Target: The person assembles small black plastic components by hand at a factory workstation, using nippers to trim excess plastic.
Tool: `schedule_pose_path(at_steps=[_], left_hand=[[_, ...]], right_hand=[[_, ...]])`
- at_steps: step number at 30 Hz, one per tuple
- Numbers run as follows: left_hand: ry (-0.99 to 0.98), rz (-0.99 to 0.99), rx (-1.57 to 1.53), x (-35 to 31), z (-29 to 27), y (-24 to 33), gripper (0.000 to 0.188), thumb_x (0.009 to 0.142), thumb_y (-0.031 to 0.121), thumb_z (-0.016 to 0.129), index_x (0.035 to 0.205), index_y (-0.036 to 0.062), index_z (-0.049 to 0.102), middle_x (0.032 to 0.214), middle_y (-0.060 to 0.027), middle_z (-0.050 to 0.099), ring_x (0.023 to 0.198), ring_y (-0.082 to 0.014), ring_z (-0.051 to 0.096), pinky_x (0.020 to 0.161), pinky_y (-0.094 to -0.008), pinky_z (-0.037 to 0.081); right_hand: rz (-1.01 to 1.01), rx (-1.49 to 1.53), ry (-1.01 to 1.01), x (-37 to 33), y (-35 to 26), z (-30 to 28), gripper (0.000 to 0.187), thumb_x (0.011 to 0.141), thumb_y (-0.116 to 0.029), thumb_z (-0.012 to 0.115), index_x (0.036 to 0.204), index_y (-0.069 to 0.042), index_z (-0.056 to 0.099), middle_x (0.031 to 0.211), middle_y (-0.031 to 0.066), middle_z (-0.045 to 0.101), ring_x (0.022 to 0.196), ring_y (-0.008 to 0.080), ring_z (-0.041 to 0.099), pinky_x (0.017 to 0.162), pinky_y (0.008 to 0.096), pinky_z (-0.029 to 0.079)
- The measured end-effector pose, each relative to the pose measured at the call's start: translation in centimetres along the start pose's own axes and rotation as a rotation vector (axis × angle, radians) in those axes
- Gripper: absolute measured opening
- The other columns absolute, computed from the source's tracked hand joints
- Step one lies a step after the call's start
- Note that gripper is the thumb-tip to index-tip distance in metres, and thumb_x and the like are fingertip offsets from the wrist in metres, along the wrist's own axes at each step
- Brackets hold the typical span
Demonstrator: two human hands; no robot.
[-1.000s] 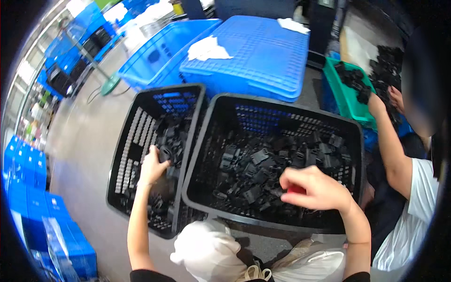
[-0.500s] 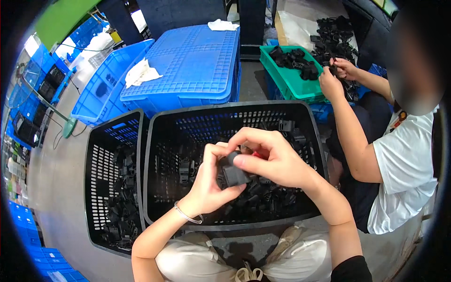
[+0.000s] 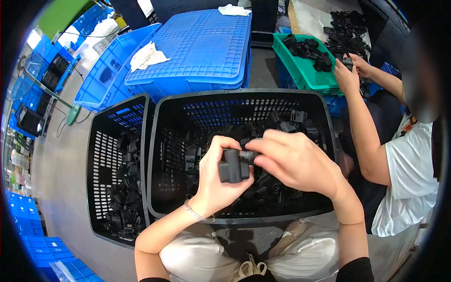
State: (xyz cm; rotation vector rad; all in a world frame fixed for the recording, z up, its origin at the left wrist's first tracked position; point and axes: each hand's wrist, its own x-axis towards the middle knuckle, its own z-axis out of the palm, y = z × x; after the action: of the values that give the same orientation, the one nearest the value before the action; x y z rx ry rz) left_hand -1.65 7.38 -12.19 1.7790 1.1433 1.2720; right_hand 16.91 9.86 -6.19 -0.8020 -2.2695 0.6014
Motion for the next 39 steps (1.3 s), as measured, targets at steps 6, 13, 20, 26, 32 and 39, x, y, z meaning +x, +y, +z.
schedule_pose_path(at_steps=[6,13,20,26,32,39], left_hand=[[-0.014,0.134,0.007,-0.4,-0.7,-0.2,0.050,0.061,0.008,0.080,0.098,0.0058,0.047,0.088,-0.0089,0.052,0.073,-0.0206,0.054,0.064,-0.0308,0.046],[0.023,0.152,-0.027,-0.5,-1.2,-0.1,0.048,0.064,0.003,0.075,0.101,0.0054,0.044,0.090,-0.0096,0.052,0.073,-0.0214,0.054,0.063,-0.0304,0.046],[0.006,0.186,-0.041,-0.2,-1.0,-0.8,0.041,0.066,0.001,0.071,0.098,0.0056,0.046,0.090,-0.0100,0.052,0.076,-0.0227,0.053,0.065,-0.0308,0.045],[-0.017,0.387,0.065,0.4,-1.4,-0.4,0.041,0.075,0.010,0.073,0.097,0.0060,0.038,0.082,-0.0072,0.048,0.075,-0.0174,0.046,0.069,-0.0298,0.040],[-0.030,0.339,0.092,0.1,-1.4,-0.5,0.043,0.071,0.007,0.074,0.097,0.0062,0.039,0.083,-0.0076,0.048,0.075,-0.0172,0.046,0.068,-0.0292,0.040],[-0.045,0.271,0.123,0.0,-1.4,-0.3,0.044,0.071,0.007,0.074,0.097,0.0057,0.040,0.086,-0.0083,0.049,0.073,-0.0167,0.047,0.068,-0.0287,0.041]], right_hand=[[-0.124,-0.121,-0.106,0.0,-0.7,0.9,0.025,0.077,-0.016,0.071,0.096,-0.002,0.063,0.067,0.0065,0.052,0.052,0.0225,0.054,0.045,0.0318,0.044],[-0.120,-0.056,-0.018,0.5,-1.1,1.7,0.019,0.076,-0.014,0.072,0.089,-0.003,0.064,0.064,0.0058,0.052,0.048,0.0219,0.052,0.044,0.0309,0.041],[-0.036,0.053,-0.082,0.7,-0.5,1.6,0.016,0.083,-0.018,0.066,0.082,-0.003,0.063,0.069,0.0094,0.059,0.058,0.0274,0.060,0.049,0.0357,0.048],[-0.045,0.111,-0.090,0.5,-1.0,1.2,0.015,0.083,-0.017,0.066,0.084,-0.002,0.063,0.069,0.0095,0.059,0.059,0.0275,0.061,0.050,0.0356,0.048],[-0.125,0.052,-0.072,0.3,-0.6,1.2,0.018,0.079,-0.016,0.071,0.088,-0.002,0.065,0.063,0.0066,0.054,0.049,0.0222,0.053,0.043,0.0319,0.039],[-0.109,0.015,-0.085,0.3,-0.6,1.1,0.017,0.078,-0.015,0.071,0.086,-0.002,0.064,0.063,0.0073,0.054,0.049,0.0233,0.054,0.043,0.0330,0.039]])
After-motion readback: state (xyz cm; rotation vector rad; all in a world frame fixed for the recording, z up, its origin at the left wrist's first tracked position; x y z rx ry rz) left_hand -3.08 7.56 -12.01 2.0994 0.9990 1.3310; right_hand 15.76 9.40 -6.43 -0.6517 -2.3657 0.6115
